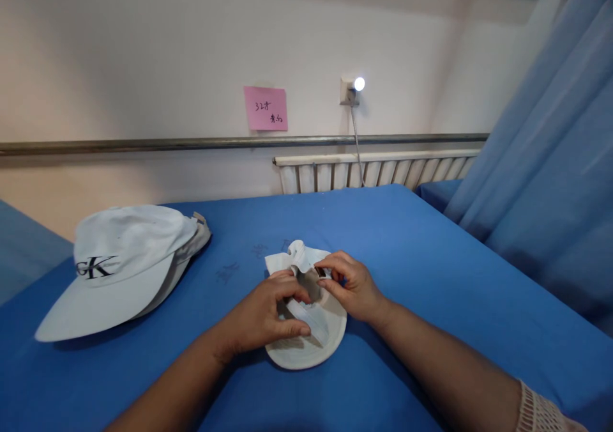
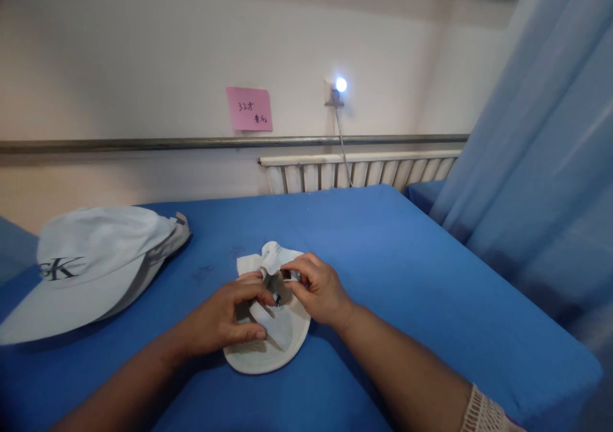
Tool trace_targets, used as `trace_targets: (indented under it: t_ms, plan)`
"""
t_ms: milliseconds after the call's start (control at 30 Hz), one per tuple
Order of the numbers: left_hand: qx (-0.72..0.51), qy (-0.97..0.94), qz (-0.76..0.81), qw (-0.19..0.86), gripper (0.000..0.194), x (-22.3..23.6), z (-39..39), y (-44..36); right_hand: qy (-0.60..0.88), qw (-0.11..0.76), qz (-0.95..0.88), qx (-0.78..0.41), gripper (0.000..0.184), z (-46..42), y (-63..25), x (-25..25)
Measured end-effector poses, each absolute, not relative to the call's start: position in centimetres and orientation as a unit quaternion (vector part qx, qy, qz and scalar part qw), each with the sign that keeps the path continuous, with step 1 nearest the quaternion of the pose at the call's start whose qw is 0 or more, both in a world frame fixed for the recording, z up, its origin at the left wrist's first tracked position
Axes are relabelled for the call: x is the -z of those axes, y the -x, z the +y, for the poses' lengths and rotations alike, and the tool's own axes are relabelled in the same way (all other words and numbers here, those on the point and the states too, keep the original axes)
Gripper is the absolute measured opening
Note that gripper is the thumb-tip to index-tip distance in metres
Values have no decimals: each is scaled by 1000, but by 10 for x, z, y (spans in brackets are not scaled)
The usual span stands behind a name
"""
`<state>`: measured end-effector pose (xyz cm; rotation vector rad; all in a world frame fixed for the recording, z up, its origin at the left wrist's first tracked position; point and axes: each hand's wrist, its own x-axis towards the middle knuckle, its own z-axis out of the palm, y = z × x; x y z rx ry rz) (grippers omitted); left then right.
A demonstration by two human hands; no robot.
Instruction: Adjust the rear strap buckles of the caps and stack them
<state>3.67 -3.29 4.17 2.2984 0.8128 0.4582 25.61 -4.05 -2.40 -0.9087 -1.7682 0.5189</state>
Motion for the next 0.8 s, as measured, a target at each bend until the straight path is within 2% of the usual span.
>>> trace_targets:
  t_ms: [67,133,400,600,800]
  plan:
    - [-185,-846,338,368,22,-40,-31,-36,368,525,-737,-215,22,-41,-255,25]
    - [-194,-813,359,414,19,-38,-30,-35,371,523,-737,-215,20,-42,-254,25]
    - [-333,-604,392,609,34,-30,-26,-32,360,526,-735,-229,22,-49,-254,15]
    - [-383,-547,391,634,37,-27,-23,-33,353,523,-747,-210,18,-53,-256,7]
    - [-327,-585,395,628,38,-28,-28,-35,371,486,-761,-217,17,-55,-256,9]
